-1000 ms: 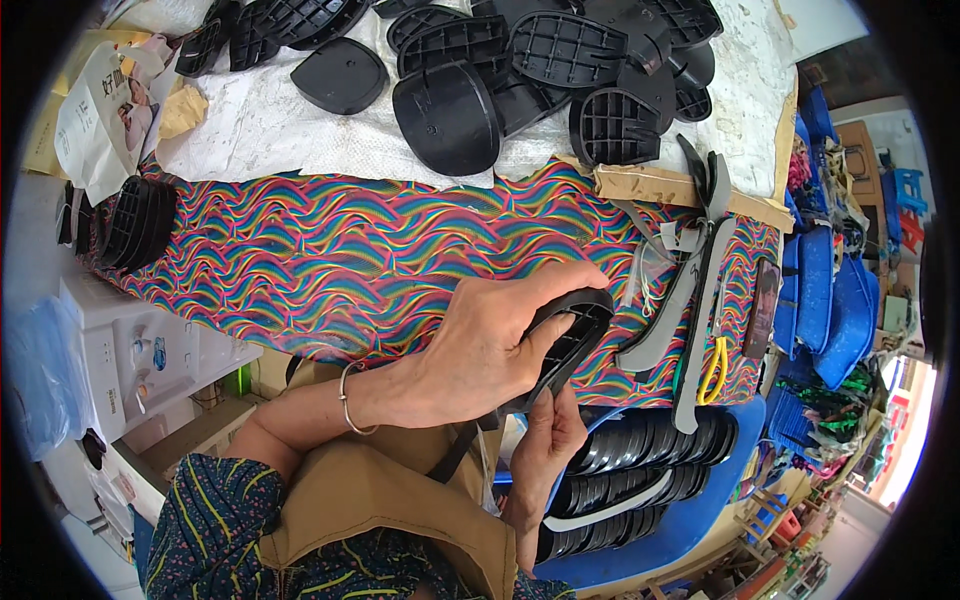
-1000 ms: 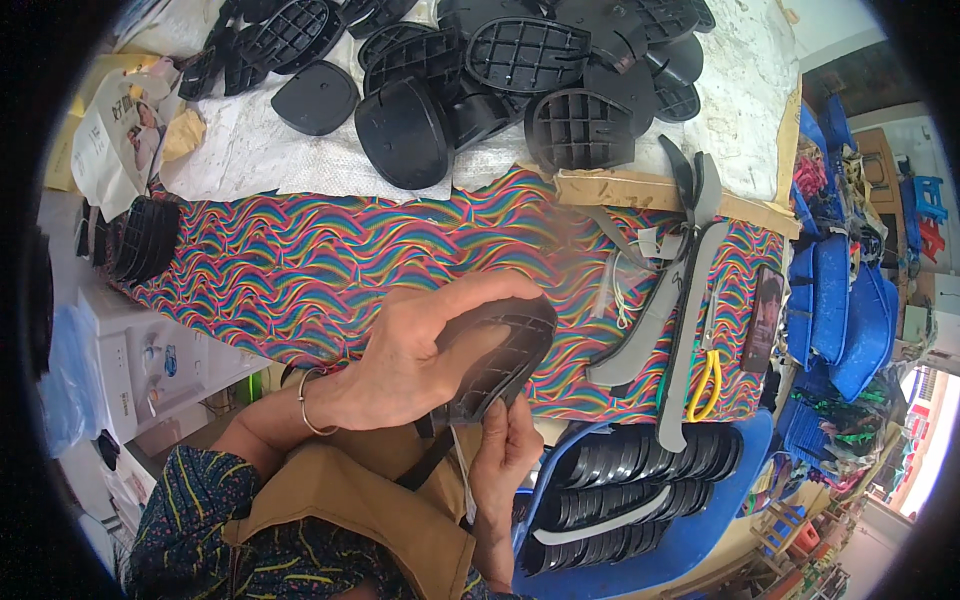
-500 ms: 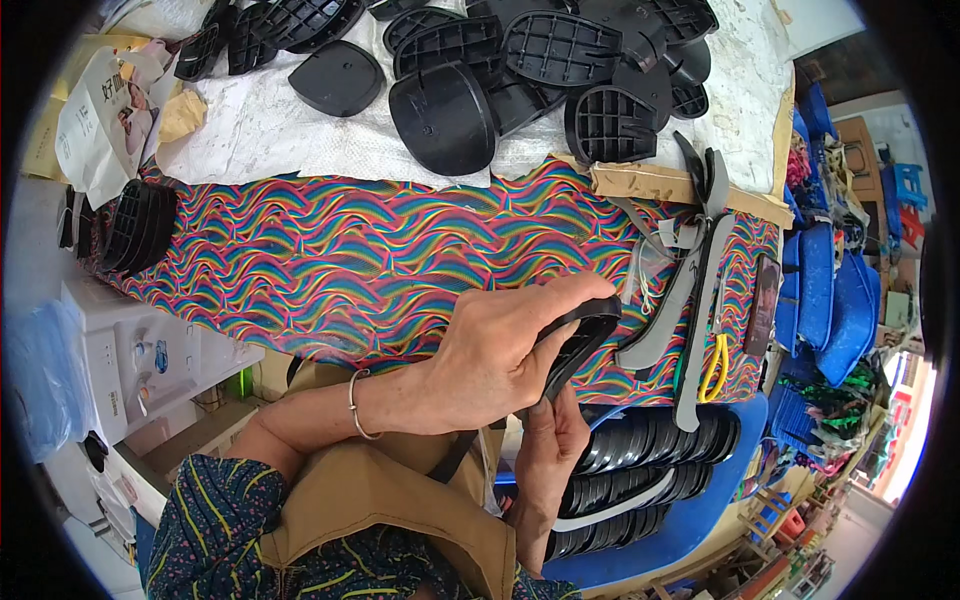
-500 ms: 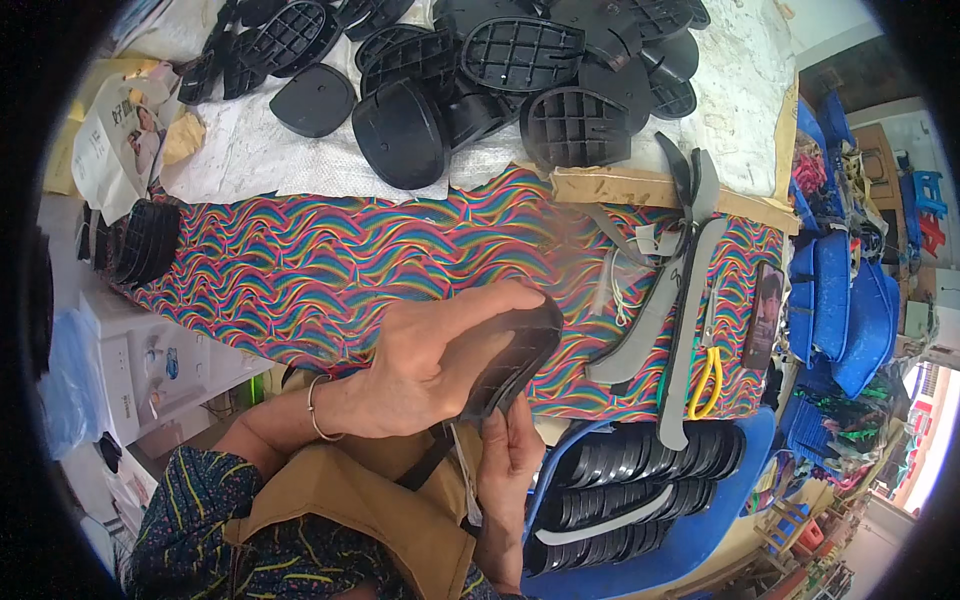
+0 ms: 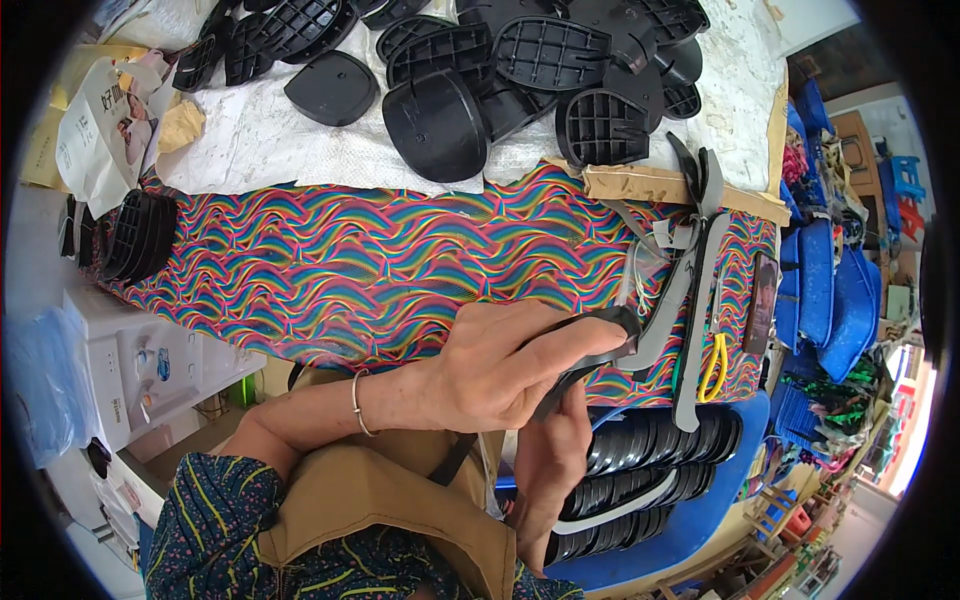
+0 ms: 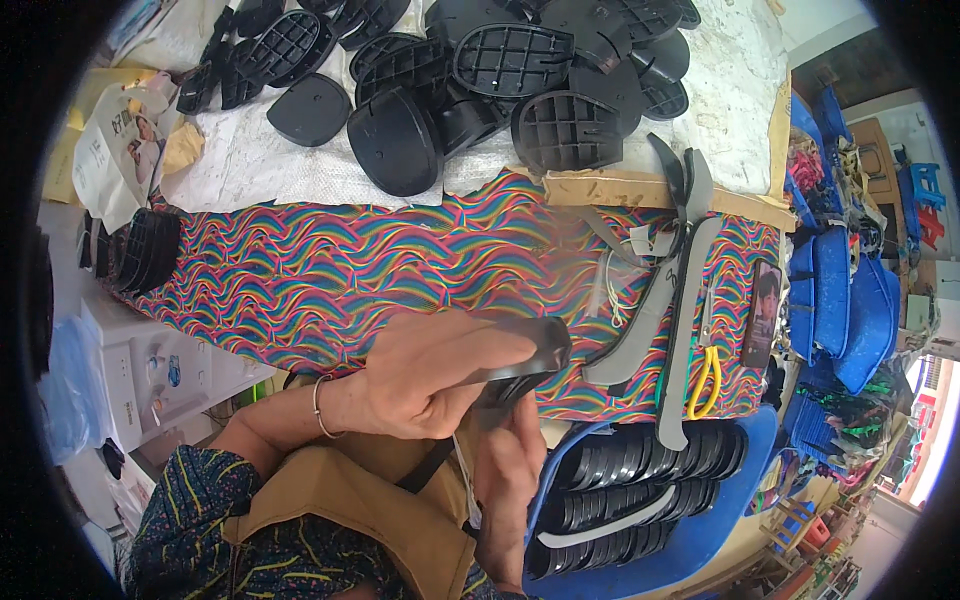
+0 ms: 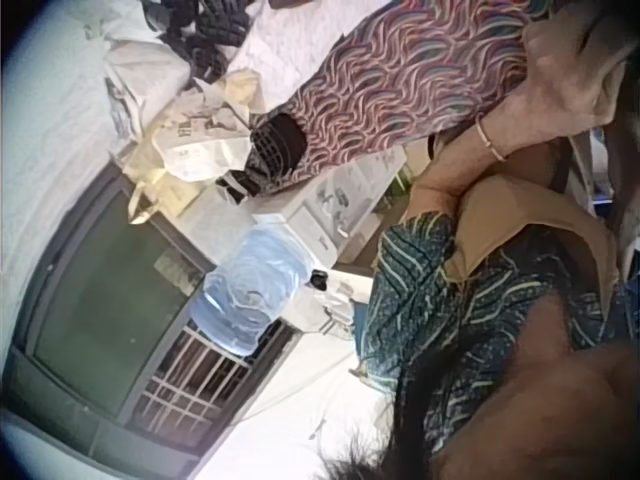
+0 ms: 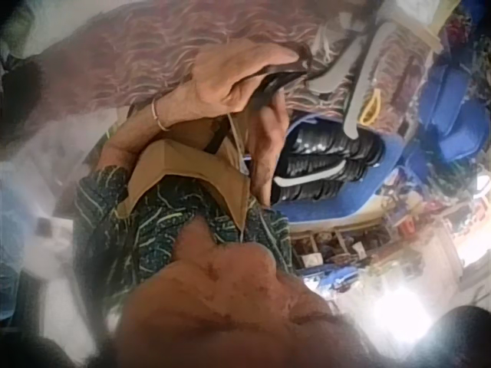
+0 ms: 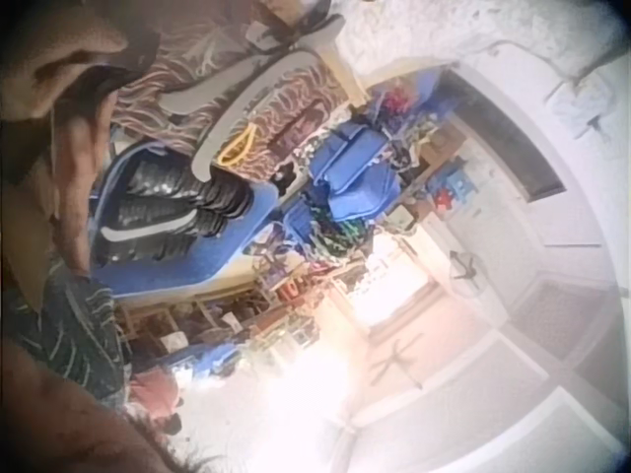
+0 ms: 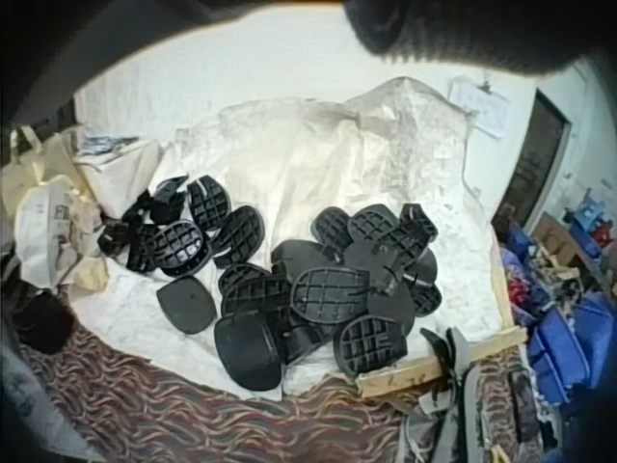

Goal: The person assembles black slipper sandals by hand. They pick up a sole and a strap, align the strap over the sole, and press it into place. The person repeats this process for multiple units, placing finished slippers into a blue bin.

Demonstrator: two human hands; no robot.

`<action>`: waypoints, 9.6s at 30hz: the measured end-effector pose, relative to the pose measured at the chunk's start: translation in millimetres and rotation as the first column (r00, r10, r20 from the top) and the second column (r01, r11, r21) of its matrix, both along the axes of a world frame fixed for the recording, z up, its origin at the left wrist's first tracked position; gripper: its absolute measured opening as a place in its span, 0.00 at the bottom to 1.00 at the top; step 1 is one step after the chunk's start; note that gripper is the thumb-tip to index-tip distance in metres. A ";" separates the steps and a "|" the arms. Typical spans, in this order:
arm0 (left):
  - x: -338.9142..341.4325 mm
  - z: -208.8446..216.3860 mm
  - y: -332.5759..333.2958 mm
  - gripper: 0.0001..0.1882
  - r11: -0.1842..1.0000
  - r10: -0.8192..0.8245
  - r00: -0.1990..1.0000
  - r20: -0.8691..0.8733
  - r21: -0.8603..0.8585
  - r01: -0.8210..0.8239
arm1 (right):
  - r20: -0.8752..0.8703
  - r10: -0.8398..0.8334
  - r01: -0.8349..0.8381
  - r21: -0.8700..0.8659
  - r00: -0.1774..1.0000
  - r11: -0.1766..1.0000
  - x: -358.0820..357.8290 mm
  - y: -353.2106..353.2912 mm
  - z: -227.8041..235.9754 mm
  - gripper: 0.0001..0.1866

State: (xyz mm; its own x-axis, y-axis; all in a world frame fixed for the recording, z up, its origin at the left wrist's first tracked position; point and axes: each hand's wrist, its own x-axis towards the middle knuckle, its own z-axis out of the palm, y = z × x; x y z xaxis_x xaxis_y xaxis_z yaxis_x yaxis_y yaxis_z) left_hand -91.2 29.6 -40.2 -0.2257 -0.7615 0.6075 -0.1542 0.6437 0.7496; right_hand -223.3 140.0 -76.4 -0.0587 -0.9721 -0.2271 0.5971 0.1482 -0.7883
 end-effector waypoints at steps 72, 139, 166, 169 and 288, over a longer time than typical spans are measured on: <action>7.3 -34.1 39.0 0.27 0.181 -0.127 0.773 -0.621 0.752 0.634 | -0.688 -0.562 0.414 -0.394 0.459 0.820 -36.0 -45.5 11.5 0.20; 34.5 7.8 -25.7 0.30 0.450 -0.596 0.790 -0.145 0.754 0.478 | -0.772 0.301 -0.397 0.068 0.560 0.915 -58.6 -78.3 44.3 0.14; 32.1 12.9 -22.3 0.30 0.501 -0.341 0.890 -0.302 0.743 0.444 | -0.766 -0.151 -0.063 -0.242 0.625 0.968 -22.8 -59.9 16.3 0.17; 31.3 12.7 -23.2 0.30 0.518 -0.352 0.894 -0.276 0.738 0.432 | -0.842 -0.093 -0.119 -0.183 0.532 0.976 -28.5 -60.2 24.8 0.19; 19.1 -3.3 -33.2 0.15 0.964 0.168 0.917 0.361 -0.256 -0.075 | -0.824 -0.224 -0.205 -0.375 0.520 0.904 -29.8 -92.5 16.8 0.20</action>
